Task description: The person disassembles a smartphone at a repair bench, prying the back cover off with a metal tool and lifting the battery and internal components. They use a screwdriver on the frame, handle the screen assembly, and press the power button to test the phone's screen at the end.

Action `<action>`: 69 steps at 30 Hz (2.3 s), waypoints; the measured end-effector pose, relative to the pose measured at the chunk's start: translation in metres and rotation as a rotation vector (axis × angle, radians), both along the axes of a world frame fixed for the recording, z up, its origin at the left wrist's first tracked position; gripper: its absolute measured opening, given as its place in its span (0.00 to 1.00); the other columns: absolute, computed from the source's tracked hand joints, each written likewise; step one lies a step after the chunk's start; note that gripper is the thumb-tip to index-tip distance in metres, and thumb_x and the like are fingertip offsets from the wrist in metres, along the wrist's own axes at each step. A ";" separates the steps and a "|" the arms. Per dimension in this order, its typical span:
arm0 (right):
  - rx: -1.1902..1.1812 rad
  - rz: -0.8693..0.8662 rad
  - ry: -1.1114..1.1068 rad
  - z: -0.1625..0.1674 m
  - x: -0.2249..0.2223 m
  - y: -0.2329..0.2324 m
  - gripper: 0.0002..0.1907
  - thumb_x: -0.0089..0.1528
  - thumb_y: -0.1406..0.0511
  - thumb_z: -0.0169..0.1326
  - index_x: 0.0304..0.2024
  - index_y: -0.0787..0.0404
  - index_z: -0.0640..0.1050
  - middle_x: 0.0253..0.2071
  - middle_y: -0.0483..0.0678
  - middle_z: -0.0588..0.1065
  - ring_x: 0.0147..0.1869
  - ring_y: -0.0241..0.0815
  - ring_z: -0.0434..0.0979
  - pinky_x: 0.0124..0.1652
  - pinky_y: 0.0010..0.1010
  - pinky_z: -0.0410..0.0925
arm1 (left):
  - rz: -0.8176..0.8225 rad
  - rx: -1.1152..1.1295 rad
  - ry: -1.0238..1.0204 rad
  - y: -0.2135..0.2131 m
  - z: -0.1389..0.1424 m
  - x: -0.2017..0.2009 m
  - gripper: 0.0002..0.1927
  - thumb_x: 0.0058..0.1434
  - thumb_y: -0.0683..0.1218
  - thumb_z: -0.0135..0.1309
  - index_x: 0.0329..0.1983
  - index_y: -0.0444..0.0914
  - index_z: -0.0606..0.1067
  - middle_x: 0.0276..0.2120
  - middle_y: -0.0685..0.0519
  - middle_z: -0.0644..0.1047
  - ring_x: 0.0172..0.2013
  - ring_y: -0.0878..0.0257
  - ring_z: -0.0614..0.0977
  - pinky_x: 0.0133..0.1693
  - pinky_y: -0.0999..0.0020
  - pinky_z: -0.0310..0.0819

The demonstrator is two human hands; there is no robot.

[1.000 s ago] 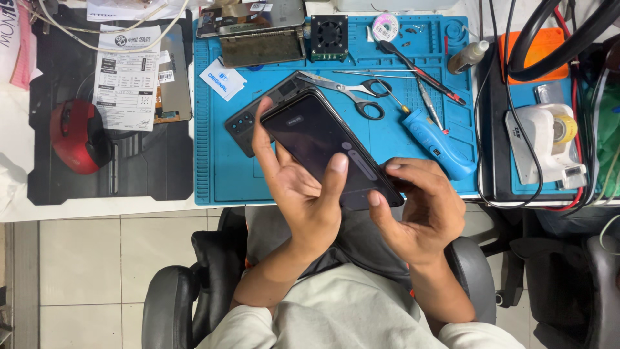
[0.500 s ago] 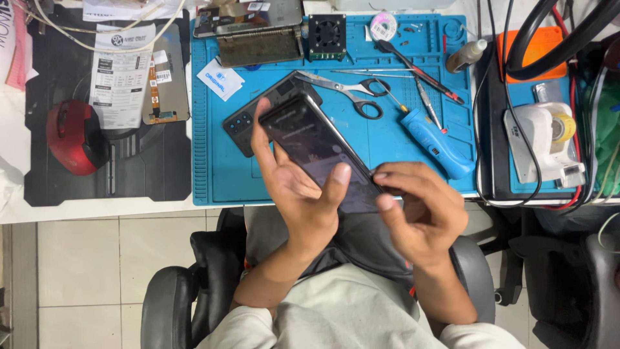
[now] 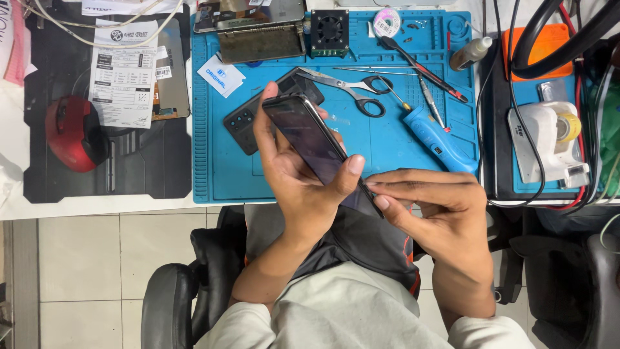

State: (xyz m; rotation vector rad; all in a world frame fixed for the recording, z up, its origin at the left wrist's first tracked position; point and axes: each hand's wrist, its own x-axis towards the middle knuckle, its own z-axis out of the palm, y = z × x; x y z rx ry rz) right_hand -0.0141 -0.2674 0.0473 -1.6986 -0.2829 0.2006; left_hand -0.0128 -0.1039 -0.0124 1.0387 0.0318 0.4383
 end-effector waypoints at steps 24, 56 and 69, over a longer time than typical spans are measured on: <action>-0.194 -0.021 -0.044 0.006 -0.003 -0.007 0.15 0.55 0.75 0.65 0.46 0.68 0.84 0.39 0.52 0.85 0.39 0.34 0.85 0.41 0.20 0.76 | -0.035 0.075 -0.030 -0.002 -0.004 0.002 0.57 0.59 0.37 0.71 0.80 0.39 0.44 0.54 0.47 0.71 0.50 0.65 0.76 0.55 0.71 0.78; -0.338 -0.111 -0.147 0.003 0.004 0.001 0.09 0.56 0.74 0.66 0.40 0.69 0.83 0.31 0.48 0.83 0.35 0.32 0.85 0.39 0.19 0.76 | 0.058 0.043 -0.025 -0.011 0.009 -0.007 0.53 0.62 0.34 0.70 0.79 0.40 0.46 0.61 0.46 0.66 0.56 0.62 0.74 0.61 0.67 0.78; -0.319 -0.049 -0.302 0.003 0.005 -0.001 0.10 0.55 0.75 0.65 0.38 0.70 0.81 0.32 0.49 0.81 0.30 0.32 0.79 0.33 0.18 0.70 | 0.072 0.068 -0.071 -0.014 0.002 -0.008 0.55 0.62 0.36 0.71 0.79 0.41 0.44 0.64 0.47 0.63 0.57 0.62 0.73 0.62 0.68 0.78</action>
